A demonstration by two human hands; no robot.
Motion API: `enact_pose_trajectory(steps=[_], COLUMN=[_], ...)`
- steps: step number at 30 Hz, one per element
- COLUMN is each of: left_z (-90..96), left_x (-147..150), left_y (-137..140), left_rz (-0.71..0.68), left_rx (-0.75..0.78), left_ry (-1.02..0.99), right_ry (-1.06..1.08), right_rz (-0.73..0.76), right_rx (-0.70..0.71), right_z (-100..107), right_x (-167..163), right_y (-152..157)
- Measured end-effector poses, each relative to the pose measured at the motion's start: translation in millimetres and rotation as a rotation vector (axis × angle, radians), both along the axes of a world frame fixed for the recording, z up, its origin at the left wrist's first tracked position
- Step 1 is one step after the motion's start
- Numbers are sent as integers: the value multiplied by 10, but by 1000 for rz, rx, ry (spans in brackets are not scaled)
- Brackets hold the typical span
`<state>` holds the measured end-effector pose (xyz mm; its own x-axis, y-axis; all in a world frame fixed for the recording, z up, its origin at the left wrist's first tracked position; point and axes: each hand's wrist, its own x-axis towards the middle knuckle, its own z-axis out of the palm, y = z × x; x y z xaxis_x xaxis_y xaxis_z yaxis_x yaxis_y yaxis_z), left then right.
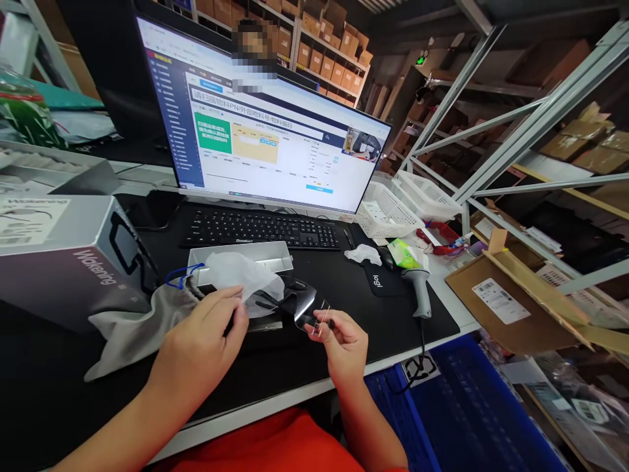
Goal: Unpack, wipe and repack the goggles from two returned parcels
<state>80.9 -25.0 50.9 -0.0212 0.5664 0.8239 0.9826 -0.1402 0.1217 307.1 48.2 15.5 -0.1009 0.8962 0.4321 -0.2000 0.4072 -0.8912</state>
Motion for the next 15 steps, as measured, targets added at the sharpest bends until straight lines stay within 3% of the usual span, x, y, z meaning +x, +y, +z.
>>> enact_pose_trajectory(steps=[4,7,12,15], left_z=[37,121,408,589], left_x=[-3,-87,-214,-244], left_y=[-48,-45,42,140], left_rz=[-18,-6,-189,-313], left_rx=[-15,-31,-123,-182], left_ry=[-52,-40,-73,-41], right_ry=[-245,-382,-523,-577], right_rz=[-125,-132,-59,-95], right_rx=[384,608,843,920], right_z=[50,124,210,286], right_x=[-23,-13,-26,-80], right_y=[-46,-40,7,9])
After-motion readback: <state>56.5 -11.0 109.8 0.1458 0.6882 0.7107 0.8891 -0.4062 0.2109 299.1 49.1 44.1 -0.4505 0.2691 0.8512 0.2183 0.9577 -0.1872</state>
